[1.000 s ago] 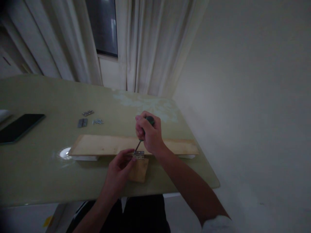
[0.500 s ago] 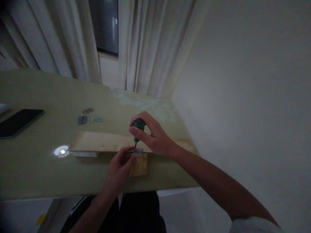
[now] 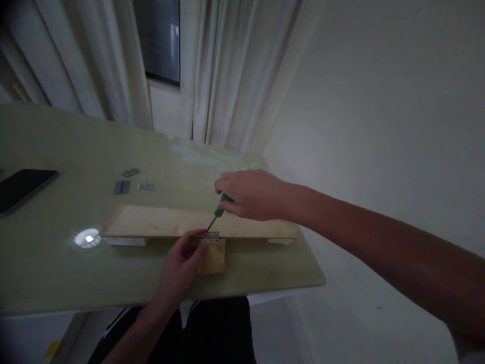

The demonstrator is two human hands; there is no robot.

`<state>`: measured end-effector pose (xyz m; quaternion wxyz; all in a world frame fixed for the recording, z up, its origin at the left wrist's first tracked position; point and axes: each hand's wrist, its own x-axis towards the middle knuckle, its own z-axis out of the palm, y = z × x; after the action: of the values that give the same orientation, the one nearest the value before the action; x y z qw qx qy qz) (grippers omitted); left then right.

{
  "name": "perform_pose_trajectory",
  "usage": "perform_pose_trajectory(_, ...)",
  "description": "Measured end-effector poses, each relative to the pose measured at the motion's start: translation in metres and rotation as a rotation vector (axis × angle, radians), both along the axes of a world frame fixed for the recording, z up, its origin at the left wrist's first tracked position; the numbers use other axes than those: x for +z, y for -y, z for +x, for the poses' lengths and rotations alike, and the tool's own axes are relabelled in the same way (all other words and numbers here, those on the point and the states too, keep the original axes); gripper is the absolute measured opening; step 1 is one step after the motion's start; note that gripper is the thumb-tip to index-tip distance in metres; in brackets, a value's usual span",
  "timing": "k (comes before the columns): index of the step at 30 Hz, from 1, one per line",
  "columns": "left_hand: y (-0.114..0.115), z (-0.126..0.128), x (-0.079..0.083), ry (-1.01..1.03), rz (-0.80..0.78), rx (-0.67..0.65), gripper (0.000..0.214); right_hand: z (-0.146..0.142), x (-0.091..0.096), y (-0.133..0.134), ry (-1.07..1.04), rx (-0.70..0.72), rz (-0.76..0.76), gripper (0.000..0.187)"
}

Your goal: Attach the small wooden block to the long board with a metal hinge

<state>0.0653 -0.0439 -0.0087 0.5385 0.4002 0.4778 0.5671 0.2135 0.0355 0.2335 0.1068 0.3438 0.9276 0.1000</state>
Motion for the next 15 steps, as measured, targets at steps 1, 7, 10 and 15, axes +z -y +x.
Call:
perform_pose_trajectory(1,0.000,0.000,0.000,-0.005,-0.002,-0.003,0.046,-0.001,0.002,0.000,0.050,-0.054,0.023,0.035)
perform_pose_trajectory(7,-0.001,0.001,-0.003,-0.018,0.013,0.002,0.045,-0.009,0.012,0.003,0.069,0.081,-0.157,0.034)
perform_pose_trajectory(10,-0.001,0.001,-0.002,-0.023,0.032,-0.001,0.043,-0.021,0.011,0.003,0.123,0.032,-0.011,0.027)
perform_pose_trajectory(15,0.000,0.000,0.000,-0.020,0.043,-0.004,0.042,-0.032,0.013,0.000,0.113,0.071,-0.090,0.034)
